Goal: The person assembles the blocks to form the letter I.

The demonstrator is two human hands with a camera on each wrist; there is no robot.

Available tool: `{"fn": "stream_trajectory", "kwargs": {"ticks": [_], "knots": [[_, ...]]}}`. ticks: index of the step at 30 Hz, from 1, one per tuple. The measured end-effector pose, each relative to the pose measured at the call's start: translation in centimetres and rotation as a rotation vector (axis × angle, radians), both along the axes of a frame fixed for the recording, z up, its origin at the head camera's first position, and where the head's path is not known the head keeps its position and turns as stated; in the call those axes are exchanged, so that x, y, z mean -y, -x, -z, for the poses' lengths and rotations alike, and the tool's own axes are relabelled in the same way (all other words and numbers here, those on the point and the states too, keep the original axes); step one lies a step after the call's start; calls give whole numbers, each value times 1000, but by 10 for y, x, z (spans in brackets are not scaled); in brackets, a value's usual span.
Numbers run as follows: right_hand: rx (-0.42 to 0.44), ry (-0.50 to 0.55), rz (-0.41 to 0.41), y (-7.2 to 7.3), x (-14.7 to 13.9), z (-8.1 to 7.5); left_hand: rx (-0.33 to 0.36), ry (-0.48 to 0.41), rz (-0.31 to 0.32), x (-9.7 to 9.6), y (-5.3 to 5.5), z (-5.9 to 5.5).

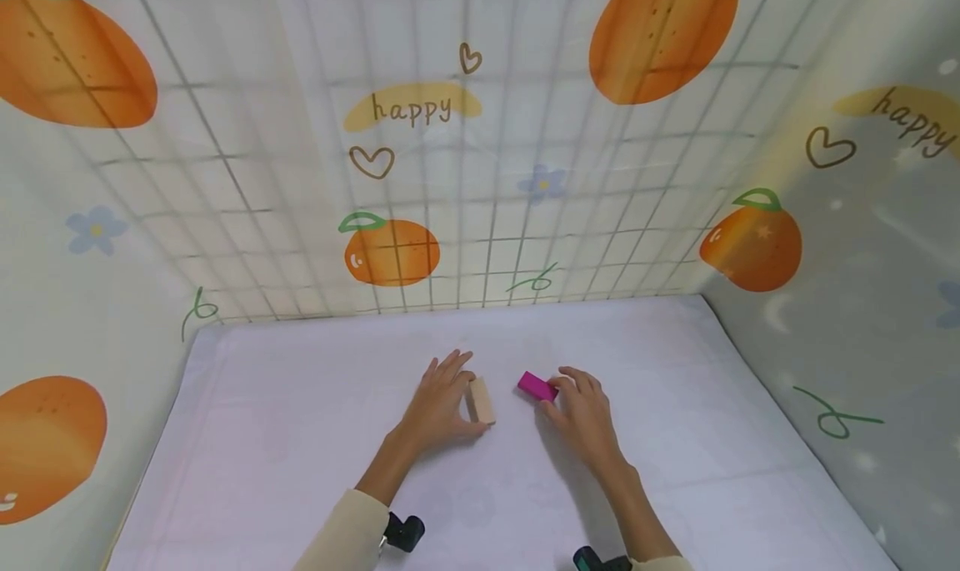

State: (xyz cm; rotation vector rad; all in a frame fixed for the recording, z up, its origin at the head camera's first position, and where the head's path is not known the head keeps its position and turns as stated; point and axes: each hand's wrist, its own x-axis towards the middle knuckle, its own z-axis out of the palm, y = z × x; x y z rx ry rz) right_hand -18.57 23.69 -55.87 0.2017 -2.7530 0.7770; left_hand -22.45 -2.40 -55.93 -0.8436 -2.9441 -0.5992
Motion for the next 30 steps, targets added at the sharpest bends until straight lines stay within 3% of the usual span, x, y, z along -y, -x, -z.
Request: {"fn": "stream_trajectory", "kwargs": {"ticks": [9,16,30], "knots": [[-52,15,-27,-14,6,-6,-22,-7,-1,17,-15,3],[-116,8,-51,-25,10,-8,0,-28,6,24,-25,6],[-142,13,-87,-53,15,-3,-8,-46,22,32,-42,9]]}}
